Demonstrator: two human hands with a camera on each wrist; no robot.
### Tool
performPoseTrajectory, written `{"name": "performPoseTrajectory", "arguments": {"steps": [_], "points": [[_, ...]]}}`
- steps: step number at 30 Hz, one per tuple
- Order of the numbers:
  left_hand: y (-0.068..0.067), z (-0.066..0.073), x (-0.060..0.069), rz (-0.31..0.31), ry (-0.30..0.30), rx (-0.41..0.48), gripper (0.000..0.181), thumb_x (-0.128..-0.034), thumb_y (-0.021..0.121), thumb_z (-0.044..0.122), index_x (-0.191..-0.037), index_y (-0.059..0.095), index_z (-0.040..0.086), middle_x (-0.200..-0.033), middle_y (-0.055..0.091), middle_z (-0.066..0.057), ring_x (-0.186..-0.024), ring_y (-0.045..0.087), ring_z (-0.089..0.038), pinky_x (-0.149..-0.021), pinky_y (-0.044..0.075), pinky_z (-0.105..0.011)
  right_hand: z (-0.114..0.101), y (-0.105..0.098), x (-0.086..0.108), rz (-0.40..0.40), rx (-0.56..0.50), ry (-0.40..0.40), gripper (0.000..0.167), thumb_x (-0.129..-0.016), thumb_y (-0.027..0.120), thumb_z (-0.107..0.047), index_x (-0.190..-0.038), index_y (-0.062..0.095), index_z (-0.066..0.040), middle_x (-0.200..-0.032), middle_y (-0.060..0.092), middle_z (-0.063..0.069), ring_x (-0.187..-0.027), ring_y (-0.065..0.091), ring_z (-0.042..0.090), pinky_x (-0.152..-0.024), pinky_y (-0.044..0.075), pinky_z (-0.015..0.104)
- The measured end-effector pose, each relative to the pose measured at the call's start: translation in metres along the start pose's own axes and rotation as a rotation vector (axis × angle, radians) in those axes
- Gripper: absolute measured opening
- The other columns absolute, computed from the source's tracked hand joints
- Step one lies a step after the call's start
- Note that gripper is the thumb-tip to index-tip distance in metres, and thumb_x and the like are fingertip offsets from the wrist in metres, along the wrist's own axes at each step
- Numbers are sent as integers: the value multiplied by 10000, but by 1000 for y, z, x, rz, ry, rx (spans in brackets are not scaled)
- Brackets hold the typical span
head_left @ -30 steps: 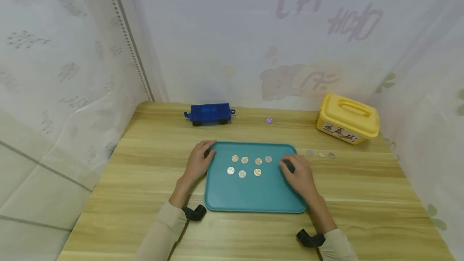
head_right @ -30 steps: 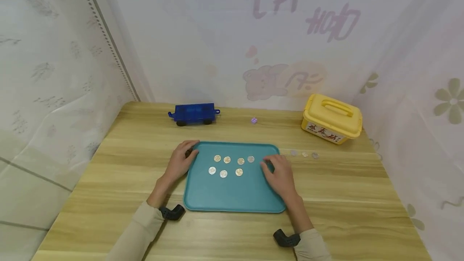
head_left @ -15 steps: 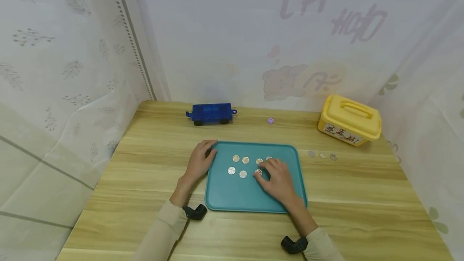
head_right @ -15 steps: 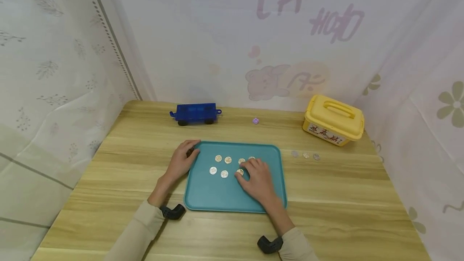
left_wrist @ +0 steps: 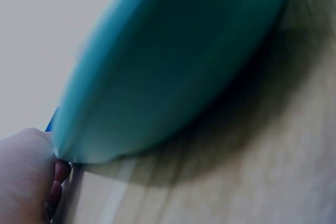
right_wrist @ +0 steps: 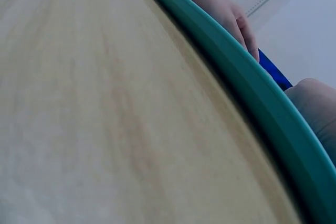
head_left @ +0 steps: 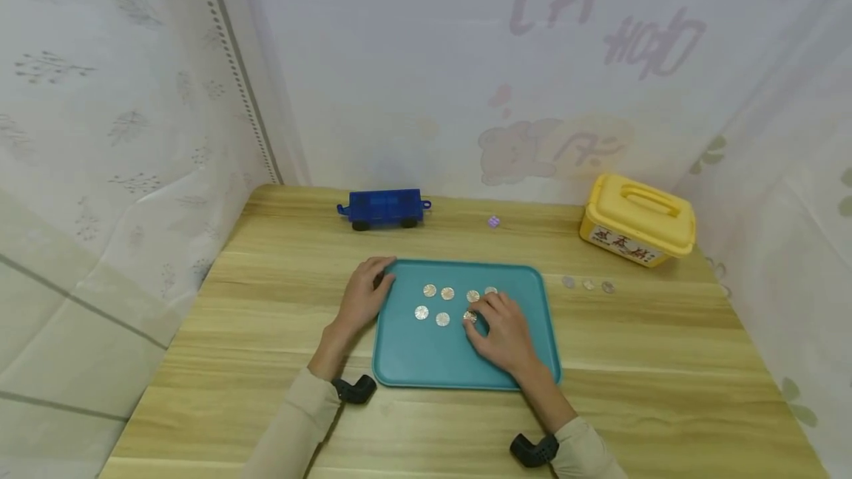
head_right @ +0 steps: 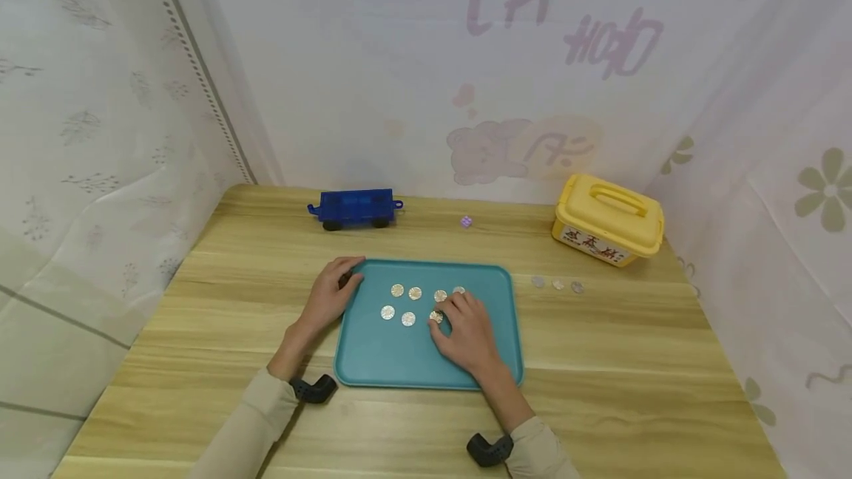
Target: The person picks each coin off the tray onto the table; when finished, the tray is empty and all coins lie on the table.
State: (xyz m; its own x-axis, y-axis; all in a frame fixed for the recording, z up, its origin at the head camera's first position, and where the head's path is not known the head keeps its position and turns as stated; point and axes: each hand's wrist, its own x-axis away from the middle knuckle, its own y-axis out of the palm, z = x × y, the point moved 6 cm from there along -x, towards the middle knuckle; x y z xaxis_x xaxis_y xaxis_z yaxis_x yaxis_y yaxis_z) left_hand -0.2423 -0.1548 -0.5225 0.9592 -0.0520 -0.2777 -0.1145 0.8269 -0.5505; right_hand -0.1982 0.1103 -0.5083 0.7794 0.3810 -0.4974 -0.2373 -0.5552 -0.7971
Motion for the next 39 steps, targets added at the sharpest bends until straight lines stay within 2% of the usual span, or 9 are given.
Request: {"name": "performPoseTrajectory", "arguments": {"steps": [7, 13, 20, 25, 29, 33, 39], "points": [[0, -1, -1, -5, 0, -1, 371, -981, 627, 107, -1346, 622, 45, -1298, 634, -143, -1061, 579, -291, -885, 476, -431, 3, 4, -1, -107, -100, 104, 165, -828, 796, -223, -932, 690, -154, -912, 622, -20, -877, 521, 177, -783, 402, 381], [1, -2, 0, -3, -3, -8, 369, -980, 629, 108, -1344, 623, 45, -1300, 634, -141, -1074, 583, -289, -894, 479, -435, 5, 5, 0, -130, -141, 142, 161, -846, 767, -217, -955, 666, -155, -892, 583, -31, -858, 486, 148, -782, 376, 356], [1, -2, 0, -5, -7, -10, 371, -982, 632, 125, -1345, 624, 49, -1310, 631, -137, -1131, 587, -302, -945, 477, -456, 7, 8, 1, -144, -100, 120, 167, -779, 707, -155, -940, 662, -165, -912, 565, -26, -827, 441, 142, -764, 361, 337], [0, -2, 0, -6, -5, -18, 371, -980, 634, 121, -1344, 625, 49, -1307, 633, -137, -1123, 588, -300, -938, 484, -456, 7, 9, -1, -148, -136, 127, 176, -771, 712, -141, -917, 621, -178, -853, 539, -63, -800, 444, 106, -766, 354, 328], [-1, -2, -1, 2, 6, -14, 369, -975, 639, 109, -1337, 627, 39, -1295, 637, -145, -1127, 593, -305, -951, 482, -465, 5, 10, -1, -118, -164, 75, 184, -790, 713, -107, -932, 633, -192, -809, 532, -92, -755, 445, 49, -744, 365, 302], [-1, -1, -1, 7, 14, -13, 369, -972, 643, 105, -1334, 628, 33, -1288, 641, -149, -1124, 595, -307, -950, 483, -465, 3, 9, 0, -94, -169, 12, 200, -806, 704, -81, -977, 682, -183, -838, 580, -82, -775, 478, 53, -740, 389, 304], [0, 0, -1, -1, 8, -12, 371, -976, 639, 111, -1339, 625, 34, -1293, 639, -146, -1147, 591, -308, -963, 481, -460, 2, 9, 1, -116, -195, 14, 200, -849, 787, -198, -1043, 748, -168, -932, 661, -49, -874, 554, 116, -825, 444, 379]]}}
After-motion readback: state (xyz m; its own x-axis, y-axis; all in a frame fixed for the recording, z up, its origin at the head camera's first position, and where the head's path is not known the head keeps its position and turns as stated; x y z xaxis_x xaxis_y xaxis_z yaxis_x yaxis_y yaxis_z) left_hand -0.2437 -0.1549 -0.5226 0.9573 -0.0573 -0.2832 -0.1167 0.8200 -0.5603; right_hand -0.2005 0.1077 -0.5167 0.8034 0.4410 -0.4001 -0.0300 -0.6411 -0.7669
